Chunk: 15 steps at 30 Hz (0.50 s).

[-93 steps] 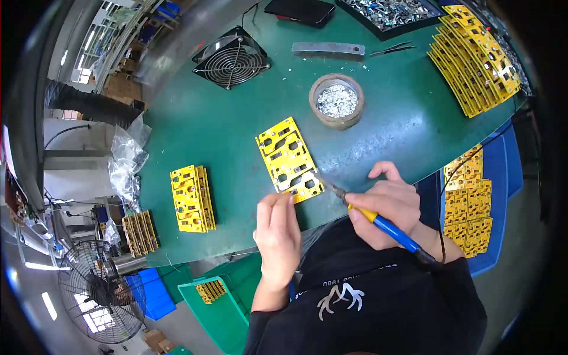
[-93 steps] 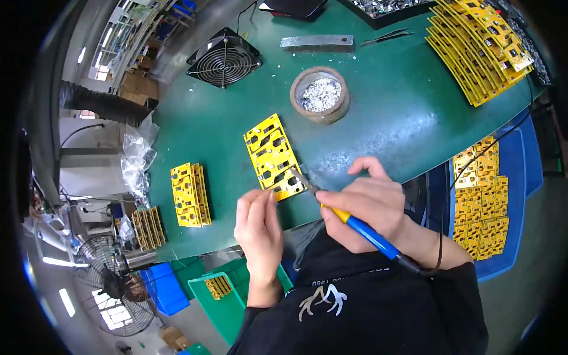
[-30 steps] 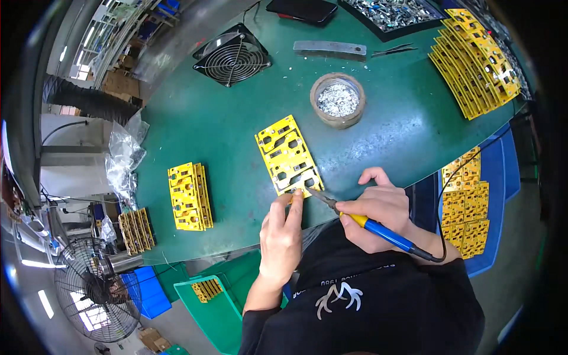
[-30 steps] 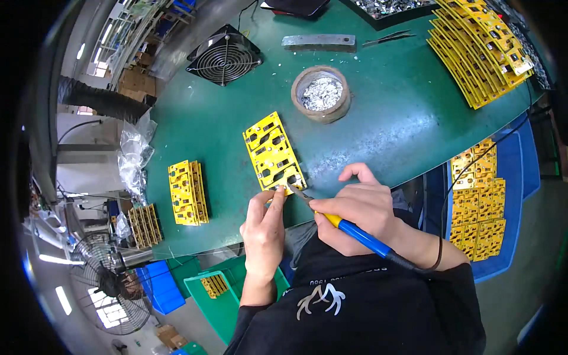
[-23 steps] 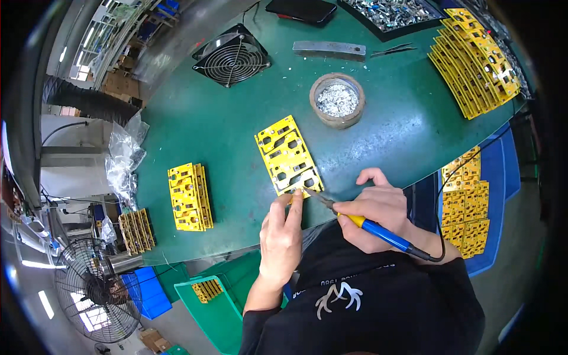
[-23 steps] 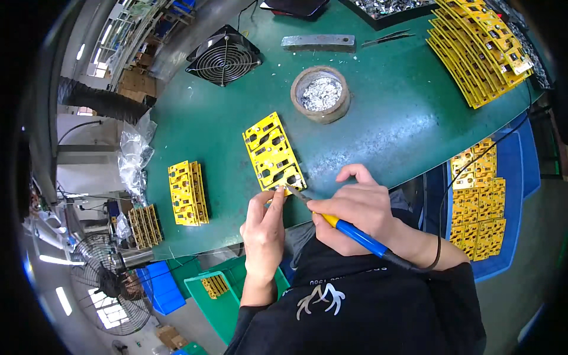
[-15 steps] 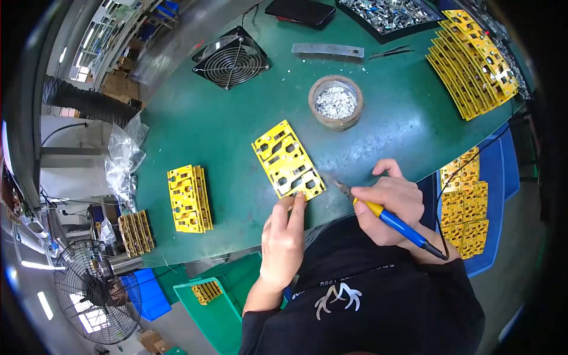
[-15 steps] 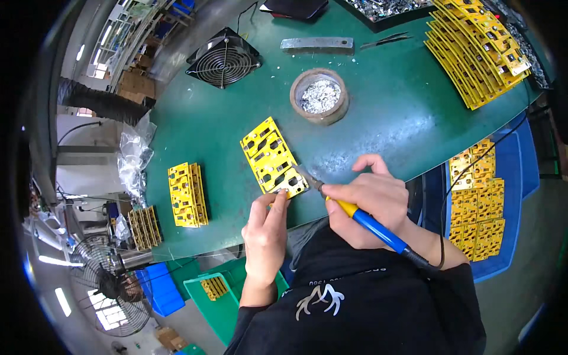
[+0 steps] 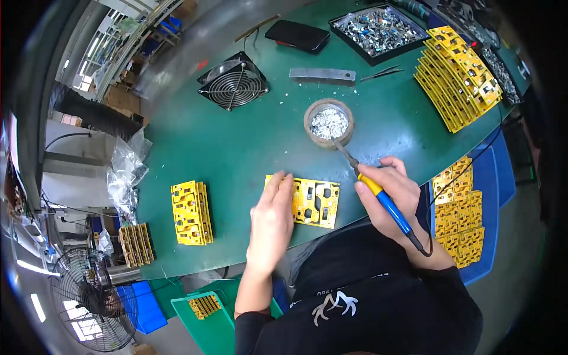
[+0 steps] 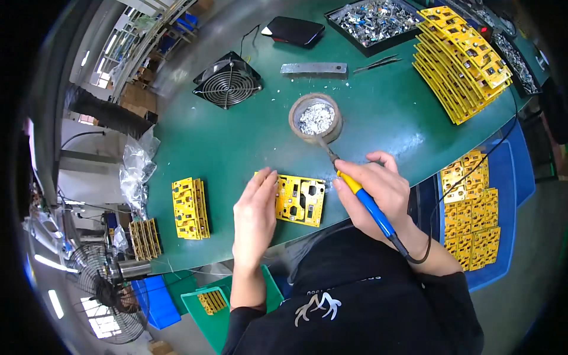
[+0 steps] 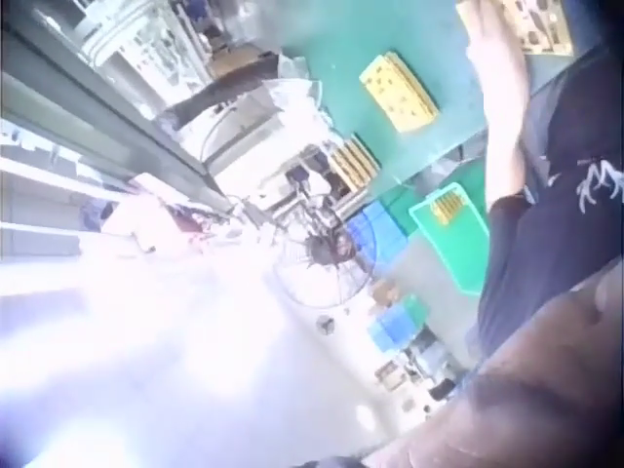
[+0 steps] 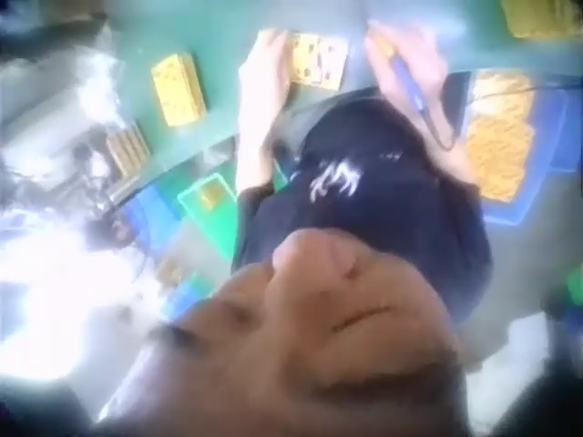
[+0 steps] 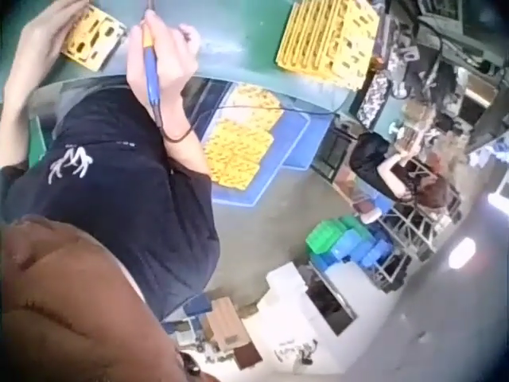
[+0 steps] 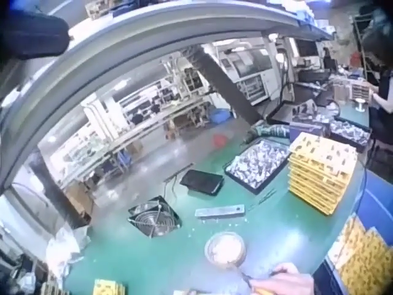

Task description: The person solders electronic components onto yellow printed circuit boards using a soldering iron and solder wire.

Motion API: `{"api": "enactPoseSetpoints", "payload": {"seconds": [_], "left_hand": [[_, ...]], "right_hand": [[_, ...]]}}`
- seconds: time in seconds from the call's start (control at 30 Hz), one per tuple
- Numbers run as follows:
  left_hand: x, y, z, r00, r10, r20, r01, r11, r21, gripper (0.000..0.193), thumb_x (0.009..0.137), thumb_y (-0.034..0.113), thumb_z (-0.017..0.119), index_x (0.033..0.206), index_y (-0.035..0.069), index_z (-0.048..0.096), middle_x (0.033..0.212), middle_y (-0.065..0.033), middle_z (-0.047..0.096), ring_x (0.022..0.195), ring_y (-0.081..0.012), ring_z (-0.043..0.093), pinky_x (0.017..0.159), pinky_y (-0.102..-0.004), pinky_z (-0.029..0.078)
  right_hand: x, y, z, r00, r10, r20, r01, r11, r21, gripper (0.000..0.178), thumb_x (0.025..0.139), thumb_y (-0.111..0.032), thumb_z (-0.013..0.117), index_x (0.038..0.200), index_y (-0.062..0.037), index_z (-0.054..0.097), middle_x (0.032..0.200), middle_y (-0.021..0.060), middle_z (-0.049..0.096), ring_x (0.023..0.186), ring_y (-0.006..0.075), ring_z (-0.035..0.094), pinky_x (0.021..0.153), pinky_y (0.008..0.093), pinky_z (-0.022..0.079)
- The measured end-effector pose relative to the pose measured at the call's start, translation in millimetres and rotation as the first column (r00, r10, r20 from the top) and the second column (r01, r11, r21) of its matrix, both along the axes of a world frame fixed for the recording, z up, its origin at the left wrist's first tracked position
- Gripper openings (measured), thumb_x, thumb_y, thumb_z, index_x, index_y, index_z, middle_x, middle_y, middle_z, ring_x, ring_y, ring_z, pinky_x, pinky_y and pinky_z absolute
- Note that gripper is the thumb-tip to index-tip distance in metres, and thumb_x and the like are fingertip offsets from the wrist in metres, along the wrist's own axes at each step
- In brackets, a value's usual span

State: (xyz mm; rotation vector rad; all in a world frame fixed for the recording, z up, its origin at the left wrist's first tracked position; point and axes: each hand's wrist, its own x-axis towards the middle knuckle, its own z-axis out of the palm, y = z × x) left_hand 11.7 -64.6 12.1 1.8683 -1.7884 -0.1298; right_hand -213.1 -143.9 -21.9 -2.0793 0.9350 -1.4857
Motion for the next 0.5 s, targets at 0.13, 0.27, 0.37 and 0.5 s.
{"api": "enactPoseSetpoints", "payload": {"seconds": [0.13,0.27,0.37,0.5], "left_hand": [[19.0,-6.2,9.2,0.999,-0.017,0.035,0.015,0.998,0.066,0.024,0.097,0.003,0.071,0.120,-0.003,0.075,0.120,-0.0222,0.074,0.103,-0.0387,0.075,0.090,-0.0419,0.060],[33.5,6.0,15.3,0.999,0.030,-0.018,-0.027,0.992,0.122,0.027,0.095,0.009,0.076,0.119,-0.003,0.075,0.106,-0.0211,0.075,0.087,-0.0341,0.073,0.078,-0.0394,0.058],[35.1,19.0,16.5,0.988,0.156,-0.022,-0.146,0.961,0.234,0.030,0.094,0.016,0.081,0.115,-0.003,0.074,0.092,-0.0219,0.071,0.080,-0.0389,0.071,0.074,-0.0461,0.056],[25.6,43.8,2.7,0.962,0.258,-0.094,-0.239,0.955,0.174,0.028,0.093,0.012,0.083,0.112,-0.006,0.073,0.079,-0.0138,0.073,0.061,-0.0120,0.060,0.057,-0.0321,0.050]], "right_hand": [[0.7,4.8,1.4,0.999,0.036,0.021,-0.036,0.999,0.035,0.029,0.083,-0.002,0.084,0.111,-0.0018,0.079,0.087,0.0104,0.079,0.073,0.0225,0.074,0.094,0.0448,0.054],[1.7,6.4,1.2,0.997,0.070,0.026,-0.071,0.997,0.041,0.028,0.083,0.001,0.081,0.111,0.0023,0.077,0.088,0.0123,0.078,0.077,0.0245,0.075,0.097,0.0472,0.053],[1.3,6.1,-0.6,0.997,0.066,0.025,-0.067,0.997,0.041,0.028,0.083,0.001,0.081,0.110,0.0024,0.077,0.088,0.0123,0.078,0.077,0.0245,0.075,0.097,0.0471,0.053],[5.0,5.5,-0.3,0.998,0.054,0.036,-0.055,0.998,0.031,0.027,0.082,-0.002,0.084,0.109,-0.0013,0.079,0.088,0.0097,0.079,0.072,0.0223,0.073,0.094,0.0453,0.055]]}}
